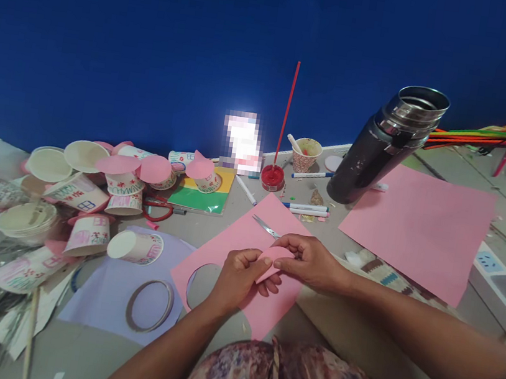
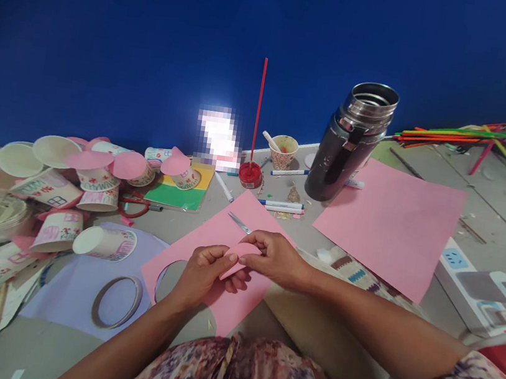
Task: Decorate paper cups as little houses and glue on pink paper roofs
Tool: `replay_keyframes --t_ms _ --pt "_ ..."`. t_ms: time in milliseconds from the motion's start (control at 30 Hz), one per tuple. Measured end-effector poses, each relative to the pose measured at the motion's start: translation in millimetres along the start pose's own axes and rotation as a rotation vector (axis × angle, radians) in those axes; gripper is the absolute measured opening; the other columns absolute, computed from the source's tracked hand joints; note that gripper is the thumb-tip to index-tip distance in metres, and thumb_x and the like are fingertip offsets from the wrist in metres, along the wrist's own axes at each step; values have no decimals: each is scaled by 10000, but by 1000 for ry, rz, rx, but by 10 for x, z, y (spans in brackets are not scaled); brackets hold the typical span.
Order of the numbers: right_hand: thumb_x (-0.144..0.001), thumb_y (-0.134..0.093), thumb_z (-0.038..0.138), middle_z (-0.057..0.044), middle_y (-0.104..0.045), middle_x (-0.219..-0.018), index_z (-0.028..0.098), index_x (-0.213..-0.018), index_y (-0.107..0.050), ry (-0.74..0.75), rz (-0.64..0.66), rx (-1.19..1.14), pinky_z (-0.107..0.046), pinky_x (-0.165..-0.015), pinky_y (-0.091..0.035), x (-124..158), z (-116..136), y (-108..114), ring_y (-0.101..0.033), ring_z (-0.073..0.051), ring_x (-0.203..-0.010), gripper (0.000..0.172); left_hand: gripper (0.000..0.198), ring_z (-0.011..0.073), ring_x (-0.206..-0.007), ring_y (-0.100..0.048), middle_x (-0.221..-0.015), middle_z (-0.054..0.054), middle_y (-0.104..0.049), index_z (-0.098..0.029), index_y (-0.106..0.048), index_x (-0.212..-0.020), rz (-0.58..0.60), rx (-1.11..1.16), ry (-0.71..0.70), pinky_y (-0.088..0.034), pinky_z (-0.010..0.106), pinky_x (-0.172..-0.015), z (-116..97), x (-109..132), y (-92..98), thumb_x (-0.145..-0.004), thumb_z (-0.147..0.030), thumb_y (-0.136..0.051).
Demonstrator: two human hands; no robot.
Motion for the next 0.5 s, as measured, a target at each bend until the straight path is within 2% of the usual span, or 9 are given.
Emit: replay_keyframes --t_ms 200,400,500 --pt "-799 -708 273 -2 -733 -823 173 -995 -700 -9 -19 22 -278 -697 -509 6 23 33 -669 -168 -751 220 478 183 -540 -721 -728 146 -786 -106 -670 -744 124 21 77 -518 234 -480 7 -10 35 -723 -541 -867" --pt "-802 -702 265 2 -725 -827 176 -1019 -701 35 -47 99 -266 -680 -504 -8 29 33 -663 -167 -758 235 458 162 -479 -685 -630 106 -752 -105 -673 -716 97 17 96 -484 217 -442 3 -33 22 -706 -517 -872" --pt "-810 -711 276 -14 -737 -902 177 -1063 -701 60 -37 141 -272 -717 -515 -4 36 24 -673 -179 -822 271 451 151 -460 -666 -607 104 -740 -106 -663 -679 67 -1 97 -466 212 -433 -13 -28 1 -708 -511 -860"
Point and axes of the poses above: each hand's wrist, its own x-axis away from the middle knuckle, its own y-axis out of the back of the hand, z = x × y, the point moved 3 cm from there along -x, towards the middle knuckle
